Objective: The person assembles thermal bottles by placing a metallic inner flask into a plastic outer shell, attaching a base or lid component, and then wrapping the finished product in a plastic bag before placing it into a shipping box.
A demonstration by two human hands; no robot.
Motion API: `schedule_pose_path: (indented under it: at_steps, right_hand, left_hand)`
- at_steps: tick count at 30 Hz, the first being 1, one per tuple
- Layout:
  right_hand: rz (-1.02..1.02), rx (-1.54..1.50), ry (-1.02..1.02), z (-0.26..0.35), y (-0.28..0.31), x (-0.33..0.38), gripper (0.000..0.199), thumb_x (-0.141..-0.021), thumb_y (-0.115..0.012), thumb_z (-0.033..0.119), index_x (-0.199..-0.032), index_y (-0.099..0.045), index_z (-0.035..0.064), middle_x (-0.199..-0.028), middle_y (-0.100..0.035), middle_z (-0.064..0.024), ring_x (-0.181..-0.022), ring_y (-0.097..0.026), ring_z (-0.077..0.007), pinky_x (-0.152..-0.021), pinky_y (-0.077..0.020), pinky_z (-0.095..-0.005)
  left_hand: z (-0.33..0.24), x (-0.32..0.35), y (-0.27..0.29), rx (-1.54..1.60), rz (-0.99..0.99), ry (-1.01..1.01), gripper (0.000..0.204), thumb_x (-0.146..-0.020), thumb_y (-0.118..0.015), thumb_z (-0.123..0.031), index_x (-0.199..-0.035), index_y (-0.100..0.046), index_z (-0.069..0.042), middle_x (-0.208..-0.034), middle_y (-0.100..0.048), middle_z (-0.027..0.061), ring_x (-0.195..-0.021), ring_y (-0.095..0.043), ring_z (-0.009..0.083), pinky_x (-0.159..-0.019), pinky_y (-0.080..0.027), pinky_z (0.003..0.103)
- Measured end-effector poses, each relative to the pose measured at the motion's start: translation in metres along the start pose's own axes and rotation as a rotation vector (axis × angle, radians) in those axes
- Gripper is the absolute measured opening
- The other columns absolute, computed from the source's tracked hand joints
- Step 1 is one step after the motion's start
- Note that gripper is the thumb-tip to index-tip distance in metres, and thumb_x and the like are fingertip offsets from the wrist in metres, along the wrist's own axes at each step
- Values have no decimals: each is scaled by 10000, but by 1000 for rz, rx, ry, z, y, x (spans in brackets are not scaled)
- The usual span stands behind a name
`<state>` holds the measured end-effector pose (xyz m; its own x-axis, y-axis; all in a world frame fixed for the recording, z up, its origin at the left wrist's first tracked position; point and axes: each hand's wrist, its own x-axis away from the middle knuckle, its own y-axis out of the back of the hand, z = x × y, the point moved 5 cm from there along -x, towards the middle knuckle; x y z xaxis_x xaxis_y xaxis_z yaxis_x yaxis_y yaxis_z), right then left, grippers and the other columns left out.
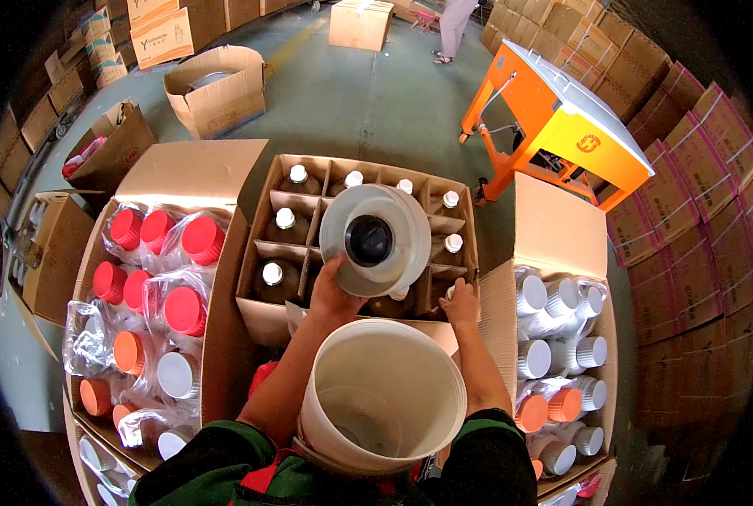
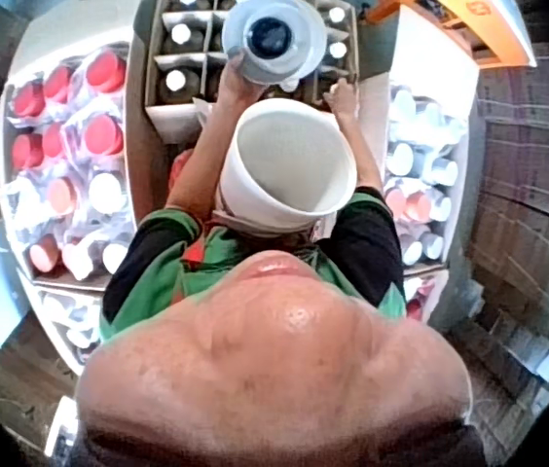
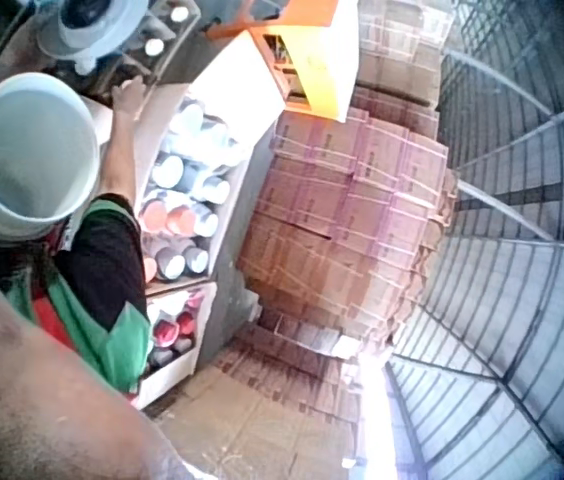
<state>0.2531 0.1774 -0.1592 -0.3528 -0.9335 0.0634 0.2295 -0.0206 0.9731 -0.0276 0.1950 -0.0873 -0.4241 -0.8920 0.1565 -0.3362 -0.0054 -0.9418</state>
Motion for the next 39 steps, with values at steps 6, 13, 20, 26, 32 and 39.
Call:
schedule_pose_path:
  at_steps: [6,13,20,26,32,39]
  right_hand:
    - [-169,-181,61,-16,11,6,473,-662,-767,279,-983,-494,64,-1004,-580,-132,-927,-578,-356,-757,-462,-437]
    - [-353,-90,387,66,230,68,451,-638,-768,272,-950,-502,84,-878,-582,-134,-812,-593,-353,-683,-469,-426]
    - [-803,166,979,179,361,257,491,-579,-796,268,-958,-593,30,-995,-611,-167,-777,-622,-307,-632,-505,-374]
    - [-519,-233,1258,200,336,299,564,-618,-765,348,-1064,-586,54,-1174,-535,-166,-1014,-556,-338,-825,-467,-439]
    - [-256,-869,1060,187,319,256,900,-619,-761,202,-1379,-303,53,-1417,-300,-183,-1330,-291,-333,-1062,-275,-401]
    - [115,-1038,1034,193,300,278,1129,-693,-752,394,-1445,-16,-18,-1501,-67,-209,-1396,-128,-320,-1108,-165,-363]
  left_hand:
    - [15,13,-43,-86,-60,172,518,-977,-306,-403,-1330,-335,-26,-1252,-497,180,-1115,-526,350,-996,-395,460]
    - [37,24,-52,-193,-55,220,534,-978,-213,-451,-1328,-333,-65,-1138,-594,140,-1039,-572,325,-965,-420,425]
    - [10,17,-85,57,151,80,736,-877,-218,-659,-1472,-111,-240,-1378,-372,212,-1227,-402,433,-942,-367,630]
    - [-84,31,-148,-166,414,-134,728,-862,-316,-643,-1368,-308,-119,-1303,-456,193,-1161,-481,366,-943,-416,551]
    - [-168,78,-234,-216,405,-516,576,-913,-374,-502,-1236,-503,-43,-1199,-560,155,-1093,-547,299,-931,-454,459]
    - [-205,153,-264,-117,502,-578,400,-958,-372,-312,-1193,-537,-34,-1187,-586,121,-1112,-536,276,-971,-417,433]
